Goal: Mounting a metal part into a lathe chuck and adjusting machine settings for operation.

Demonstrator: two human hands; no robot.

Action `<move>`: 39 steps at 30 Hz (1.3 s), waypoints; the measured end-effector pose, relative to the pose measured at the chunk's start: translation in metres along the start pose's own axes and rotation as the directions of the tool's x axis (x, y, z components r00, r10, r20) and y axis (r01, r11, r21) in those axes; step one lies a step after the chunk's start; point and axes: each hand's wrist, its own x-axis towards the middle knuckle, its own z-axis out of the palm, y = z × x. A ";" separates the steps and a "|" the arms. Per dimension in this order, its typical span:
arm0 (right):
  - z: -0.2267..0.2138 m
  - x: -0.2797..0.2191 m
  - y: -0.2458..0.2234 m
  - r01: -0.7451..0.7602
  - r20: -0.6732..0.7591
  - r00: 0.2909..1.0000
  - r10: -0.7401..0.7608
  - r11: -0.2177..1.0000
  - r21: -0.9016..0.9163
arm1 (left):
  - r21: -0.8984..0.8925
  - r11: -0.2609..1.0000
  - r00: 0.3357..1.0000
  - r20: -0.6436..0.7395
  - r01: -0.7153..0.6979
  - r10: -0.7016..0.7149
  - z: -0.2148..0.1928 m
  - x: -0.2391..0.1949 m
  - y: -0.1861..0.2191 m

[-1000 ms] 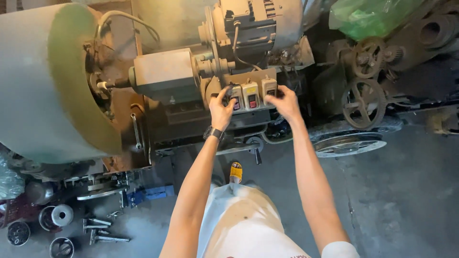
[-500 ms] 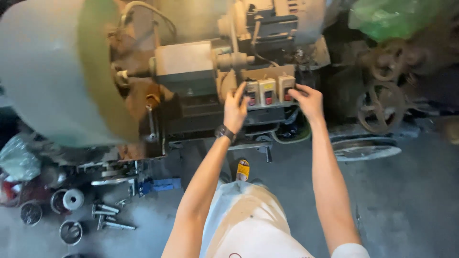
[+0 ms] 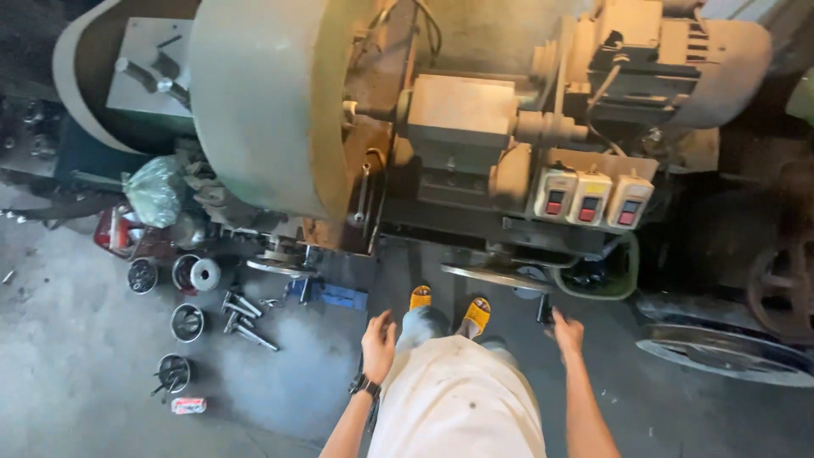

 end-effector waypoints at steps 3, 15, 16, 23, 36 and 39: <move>0.007 -0.009 -0.004 -0.143 0.062 0.988 0.140 0.988 0.054 | 0.079 0.995 0.997 0.034 0.062 -0.065 -0.018 -0.017 -0.027; 0.016 -0.019 -0.010 -0.137 0.126 0.981 0.145 0.988 -0.067 | -0.127 0.965 0.955 0.220 0.229 -0.198 -0.019 -0.010 0.057; 0.014 -0.023 -0.012 -0.116 0.125 0.984 0.125 0.990 -0.075 | -0.097 0.979 0.963 0.221 0.177 -0.152 -0.021 -0.009 0.056; 0.006 -0.092 -0.056 0.029 0.224 0.975 -0.002 0.993 -0.118 | 0.114 0.991 0.997 -0.017 -0.075 0.077 -0.065 0.003 0.034; 0.163 -0.116 -0.071 0.026 0.579 0.812 0.073 0.986 -0.162 | 0.499 0.770 0.885 -0.430 0.398 -0.180 -0.160 0.099 -0.024; 0.163 -0.113 -0.065 0.029 0.546 0.830 0.114 0.969 -0.246 | 0.495 0.749 0.883 -0.388 0.441 -0.265 -0.156 0.111 -0.028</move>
